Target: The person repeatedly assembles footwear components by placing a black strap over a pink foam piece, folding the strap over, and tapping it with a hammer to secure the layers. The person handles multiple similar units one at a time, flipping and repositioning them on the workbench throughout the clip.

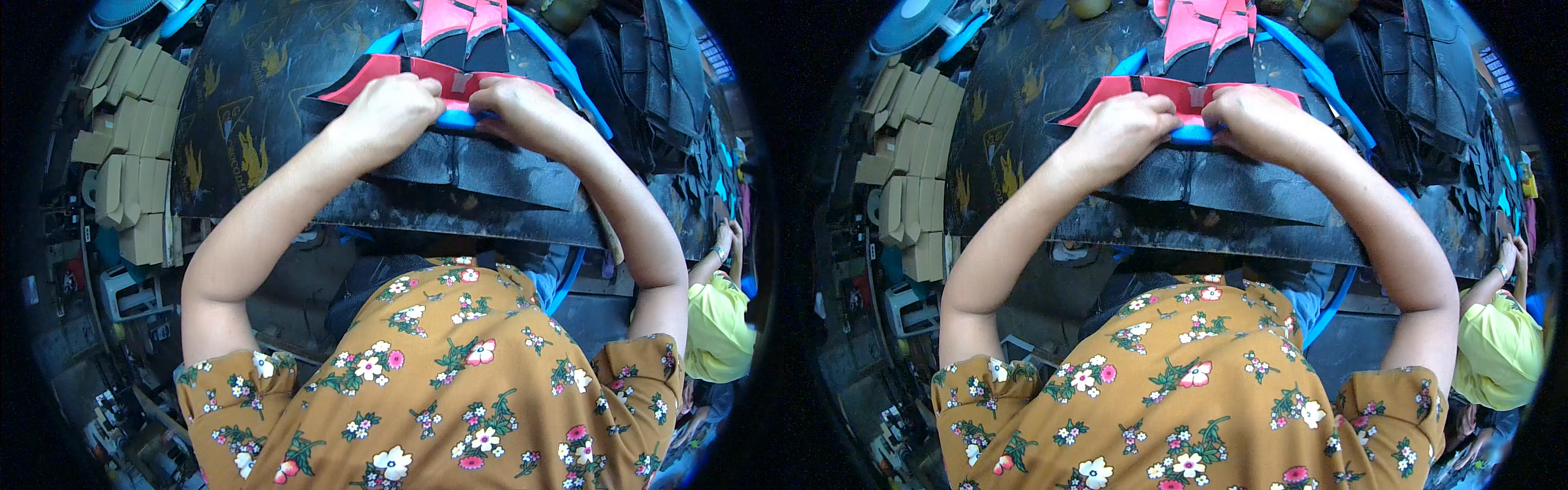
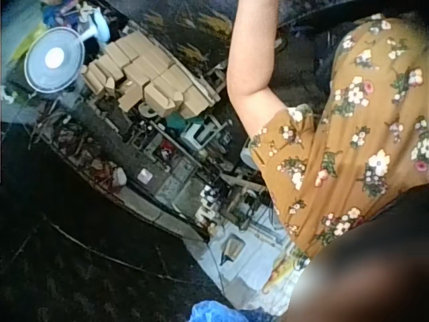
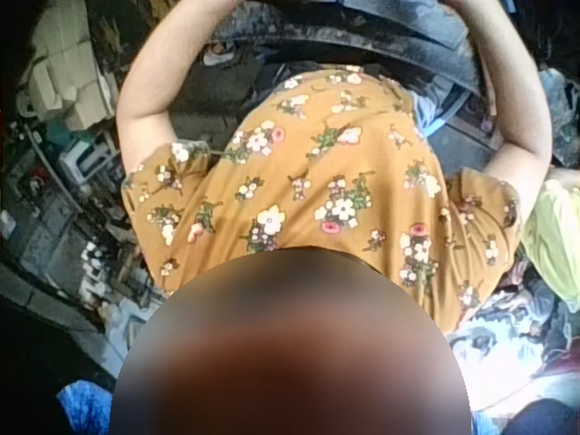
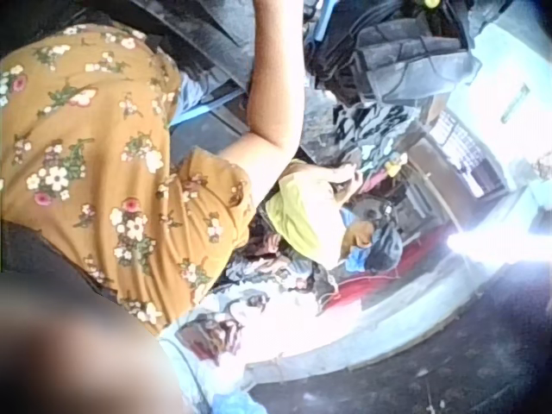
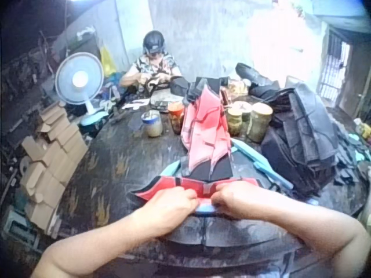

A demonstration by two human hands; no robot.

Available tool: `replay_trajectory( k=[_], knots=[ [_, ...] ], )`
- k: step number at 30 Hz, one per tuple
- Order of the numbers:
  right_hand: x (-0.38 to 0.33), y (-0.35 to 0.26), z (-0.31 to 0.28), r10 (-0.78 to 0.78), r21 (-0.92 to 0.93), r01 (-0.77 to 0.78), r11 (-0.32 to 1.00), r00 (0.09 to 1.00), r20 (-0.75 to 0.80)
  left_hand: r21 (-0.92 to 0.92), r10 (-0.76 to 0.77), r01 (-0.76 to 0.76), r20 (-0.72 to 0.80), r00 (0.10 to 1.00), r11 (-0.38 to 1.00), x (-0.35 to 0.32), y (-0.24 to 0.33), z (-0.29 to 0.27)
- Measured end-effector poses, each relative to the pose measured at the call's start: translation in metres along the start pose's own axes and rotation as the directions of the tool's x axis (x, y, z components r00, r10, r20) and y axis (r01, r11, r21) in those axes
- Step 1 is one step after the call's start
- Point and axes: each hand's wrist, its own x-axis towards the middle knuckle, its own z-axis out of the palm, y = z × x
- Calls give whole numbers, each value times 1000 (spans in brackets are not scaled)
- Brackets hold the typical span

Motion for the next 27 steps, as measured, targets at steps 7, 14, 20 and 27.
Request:
replay_trajectory(
  k=[7,14,20,27],
  knots=[
    [3,9,-2,64,159,-69,985,997,38,-78,76,-70,66,995,994,23,-22,-4],
    [-19,2,10,61,195,-26,980,983,-175,-169,67,-85,-112,992,982,-1,-21,0],
    [-19,6,11,-33,78,45,996,989,-147,-89,108,-116,-91,990,989,-6,-19,2],
    [-24,-13,25,-166,-255,111,961,964,-208,180,172,-145,-145,974,973,-8,8,5]
  ],
)
